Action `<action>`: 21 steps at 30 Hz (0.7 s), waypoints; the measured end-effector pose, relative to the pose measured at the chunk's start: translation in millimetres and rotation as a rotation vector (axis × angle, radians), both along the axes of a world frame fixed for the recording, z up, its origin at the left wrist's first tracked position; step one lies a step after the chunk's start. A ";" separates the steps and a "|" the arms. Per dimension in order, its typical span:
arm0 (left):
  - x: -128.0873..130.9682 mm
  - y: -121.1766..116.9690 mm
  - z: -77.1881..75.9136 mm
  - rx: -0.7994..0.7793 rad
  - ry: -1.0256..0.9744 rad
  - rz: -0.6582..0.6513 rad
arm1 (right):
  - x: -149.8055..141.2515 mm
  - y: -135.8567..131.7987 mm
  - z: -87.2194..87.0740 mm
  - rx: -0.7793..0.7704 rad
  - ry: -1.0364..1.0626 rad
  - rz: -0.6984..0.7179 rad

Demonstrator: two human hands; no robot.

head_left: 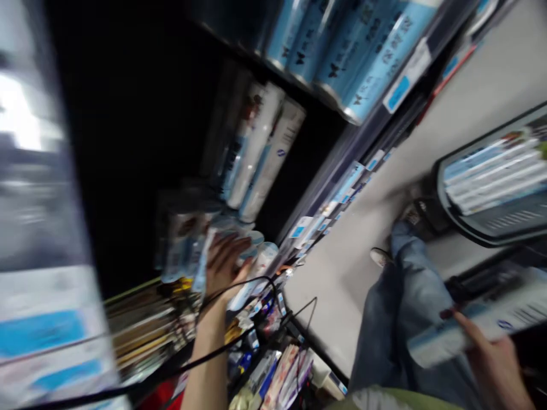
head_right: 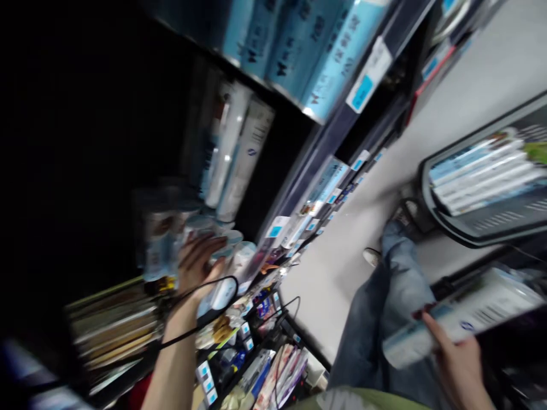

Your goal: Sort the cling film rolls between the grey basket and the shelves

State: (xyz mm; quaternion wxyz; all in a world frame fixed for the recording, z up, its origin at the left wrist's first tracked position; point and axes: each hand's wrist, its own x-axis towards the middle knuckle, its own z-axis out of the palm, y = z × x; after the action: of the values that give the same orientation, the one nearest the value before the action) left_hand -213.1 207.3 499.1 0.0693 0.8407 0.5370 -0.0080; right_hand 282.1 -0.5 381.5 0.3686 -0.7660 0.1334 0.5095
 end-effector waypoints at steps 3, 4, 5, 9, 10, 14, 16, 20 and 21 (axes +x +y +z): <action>10.6 -14.5 -12.4 0.138 -0.063 0.090 | -8.7 13.9 -4.7 0.072 0.123 -0.134; 21.1 -20.5 -18.7 0.189 -0.121 0.141 | -12.5 20.7 -5.0 0.126 0.156 -0.170; 35.6 -27.0 -25.6 0.245 -0.189 0.188 | -16.8 28.3 -5.1 0.181 0.186 -0.197; 123.1 -55.2 -58.4 0.388 -0.326 0.246 | -35.8 58.9 -7.2 0.335 0.297 -0.256; 147.5 -62.1 -68.0 0.319 -0.352 0.227 | -40.0 65.0 -8.3 0.352 0.322 -0.262; 232.4 -90.4 -99.6 -0.123 -0.516 0.236 | -49.5 81.5 -10.2 0.391 0.448 -0.234; 262.7 -103.9 -104.9 -0.495 -0.639 0.341 | -50.2 86.0 -6.7 0.404 0.499 -0.197; 295.9 -116.6 -102.1 -1.060 -0.841 0.447 | -46.3 90.8 3.0 0.385 0.498 -0.120; 300.3 -115.9 -101.6 -1.129 -0.863 0.459 | -44.3 90.7 3.4 0.370 0.467 -0.116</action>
State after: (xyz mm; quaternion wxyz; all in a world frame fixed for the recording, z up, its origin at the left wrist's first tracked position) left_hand 87.2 91.3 397.5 0.6948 0.4728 0.5383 0.0628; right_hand 237.9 90.2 384.9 0.4897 -0.5390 0.1633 0.6656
